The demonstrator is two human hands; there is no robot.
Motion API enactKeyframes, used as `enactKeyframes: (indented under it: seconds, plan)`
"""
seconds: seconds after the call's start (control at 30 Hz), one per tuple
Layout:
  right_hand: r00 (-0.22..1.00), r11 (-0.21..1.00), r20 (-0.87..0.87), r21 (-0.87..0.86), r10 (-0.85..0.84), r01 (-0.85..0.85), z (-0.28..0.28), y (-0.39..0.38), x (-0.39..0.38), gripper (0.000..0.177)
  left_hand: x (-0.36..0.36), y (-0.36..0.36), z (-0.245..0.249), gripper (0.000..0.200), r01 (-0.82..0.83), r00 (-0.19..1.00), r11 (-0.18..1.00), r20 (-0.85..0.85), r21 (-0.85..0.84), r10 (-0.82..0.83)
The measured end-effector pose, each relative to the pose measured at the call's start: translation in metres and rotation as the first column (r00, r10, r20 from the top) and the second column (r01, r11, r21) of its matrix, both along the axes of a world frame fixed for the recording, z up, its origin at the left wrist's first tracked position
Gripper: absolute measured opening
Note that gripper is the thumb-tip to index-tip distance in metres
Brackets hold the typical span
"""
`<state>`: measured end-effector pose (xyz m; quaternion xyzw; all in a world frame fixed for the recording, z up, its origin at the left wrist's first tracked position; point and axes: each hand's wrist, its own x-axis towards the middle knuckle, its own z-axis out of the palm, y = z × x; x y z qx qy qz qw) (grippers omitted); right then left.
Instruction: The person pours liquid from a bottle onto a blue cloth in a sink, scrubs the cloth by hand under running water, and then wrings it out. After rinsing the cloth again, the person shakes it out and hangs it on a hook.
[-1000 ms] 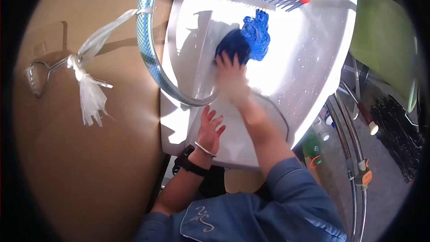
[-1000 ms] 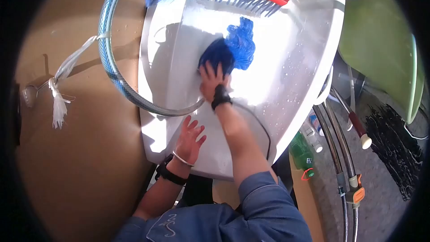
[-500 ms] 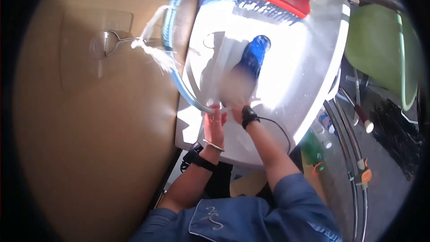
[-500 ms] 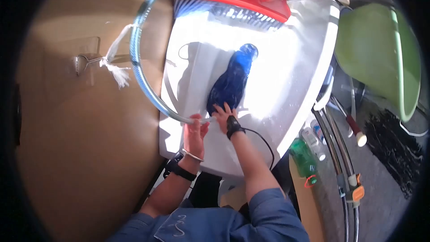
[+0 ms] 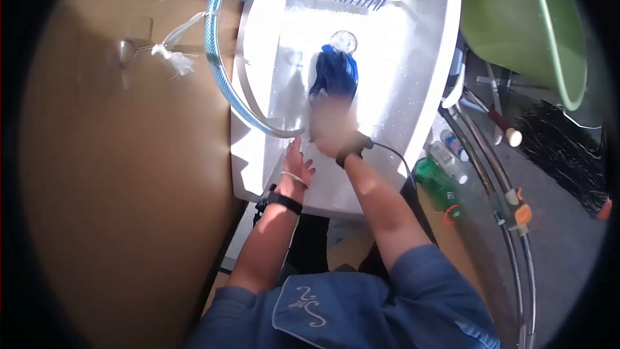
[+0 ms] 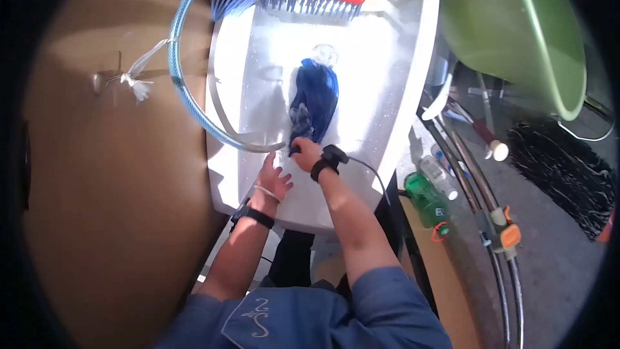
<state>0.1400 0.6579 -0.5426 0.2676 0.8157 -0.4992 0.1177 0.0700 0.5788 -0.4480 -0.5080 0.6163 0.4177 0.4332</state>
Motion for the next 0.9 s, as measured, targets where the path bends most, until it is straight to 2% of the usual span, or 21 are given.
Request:
enactKeyframes:
  seconds: [0.03,0.07,0.1,0.13,0.17,0.23,0.27,0.3,0.33,0.37,0.4,0.43,0.47,0.5,0.53,0.6,0.67,0.7,0.8,0.83,0.9]
  plan:
    - [0.998,0.99,0.003,-0.126,-0.064,0.064,0.05,0.013,-0.005,0.024,0.001,-0.006,-0.019,0.052,-0.008,1.0,1.0,0.005,0.013,0.008]
    - [0.983,0.967,-0.165,-0.251,-0.079,0.036,0.062,0.006,0.0,0.027,0.004,-0.025,-0.056,0.053,-0.124,0.992,0.895,0.039,0.429,0.119]
    - [0.98,0.906,-0.16,-0.42,-0.122,0.044,0.088,0.0,0.006,0.028,0.005,-0.033,-0.075,0.054,-0.218,0.972,0.613,0.114,0.76,0.204]
    - [0.964,0.947,-0.249,-0.321,-0.098,0.014,0.124,-0.001,0.011,0.02,-0.005,-0.016,-0.046,0.048,-0.205,0.979,0.635,0.15,0.745,0.14]
    - [0.95,0.952,-0.288,-0.305,-0.12,0.028,0.152,-0.004,0.015,0.023,-0.007,-0.015,-0.046,0.048,-0.209,0.978,0.627,0.15,0.751,0.146]
    - [0.962,0.971,-0.241,-0.228,-0.132,0.076,0.189,-0.013,0.01,0.024,-0.011,-0.027,-0.062,0.038,-0.442,0.865,0.508,0.501,0.739,0.025]
    - [0.952,0.961,-0.211,-0.212,-0.221,0.177,0.182,-0.018,0.003,0.024,-0.009,-0.034,-0.076,0.031,-0.502,0.832,0.367,0.553,0.783,-0.043]
    - [0.933,0.941,-0.179,-0.196,-0.312,0.277,0.166,-0.023,-0.002,0.025,0.014,-0.051,-0.097,0.027,-0.1,0.995,0.523,0.097,0.847,0.034]
    - [0.933,0.926,-0.003,-0.128,-0.359,0.355,0.145,-0.019,-0.011,0.022,0.026,-0.041,-0.074,0.026,-0.313,0.944,0.621,0.165,0.719,0.284]
    - [0.94,0.932,0.046,-0.122,-0.338,0.341,0.119,-0.013,-0.017,0.022,0.029,-0.029,-0.053,0.024,-0.524,0.833,0.642,0.179,0.56,0.523]
    - [0.945,0.94,0.102,-0.115,-0.312,0.322,0.089,-0.003,-0.016,0.022,0.02,-0.031,-0.056,0.027,-0.115,0.987,0.854,-0.039,0.508,0.156]
    - [0.97,0.966,0.074,-0.097,-0.232,0.239,0.054,0.012,-0.011,0.023,0.02,-0.037,-0.066,0.026,-0.022,0.988,0.728,-0.095,0.686,0.12]
    - [0.989,0.983,-0.109,0.141,-0.103,0.118,-0.006,0.017,-0.004,0.023,0.021,-0.044,-0.074,0.03,-0.015,0.991,0.727,-0.085,0.686,0.1]
    - [0.991,0.986,-0.019,0.103,-0.133,0.134,-0.057,0.025,0.002,0.022,0.022,-0.046,-0.075,0.036,-0.008,0.994,0.724,-0.074,0.689,0.082]
    - [0.99,0.973,0.111,0.223,-0.087,0.061,-0.099,0.041,0.001,0.024,0.017,-0.037,-0.056,0.036,-0.01,0.994,0.727,-0.073,0.687,0.083]
    - [0.911,0.963,0.322,0.001,-0.257,0.271,-0.109,0.078,0.0,0.034,0.0,-0.01,0.006,0.059,-0.085,0.996,0.933,0.029,0.35,0.08]
    - [0.934,0.923,0.186,0.3,-0.306,0.243,-0.118,0.052,0.008,0.039,0.001,-0.019,0.006,0.065,-0.062,0.998,0.927,0.044,0.369,0.049]
    - [0.985,0.952,0.158,0.305,-0.074,0.022,-0.091,0.046,-0.004,0.044,0.001,-0.022,0.006,0.073,-0.035,0.999,0.918,0.05,0.396,0.017]
    - [0.957,0.968,0.244,0.152,0.159,-0.199,-0.122,0.08,-0.049,0.044,-0.004,-0.022,0.015,0.072,-0.009,0.999,0.924,0.049,0.382,-0.011]
    - [0.956,0.974,0.215,0.151,-0.2,0.17,-0.083,0.1,-0.071,0.041,-0.005,-0.023,0.011,0.072,-0.015,0.999,0.925,0.051,0.38,-0.005]
    - [0.973,0.972,0.159,0.194,-0.167,0.135,-0.088,0.087,-0.068,0.038,-0.005,-0.026,0.006,0.071,-0.12,0.992,0.927,0.067,0.356,0.103]
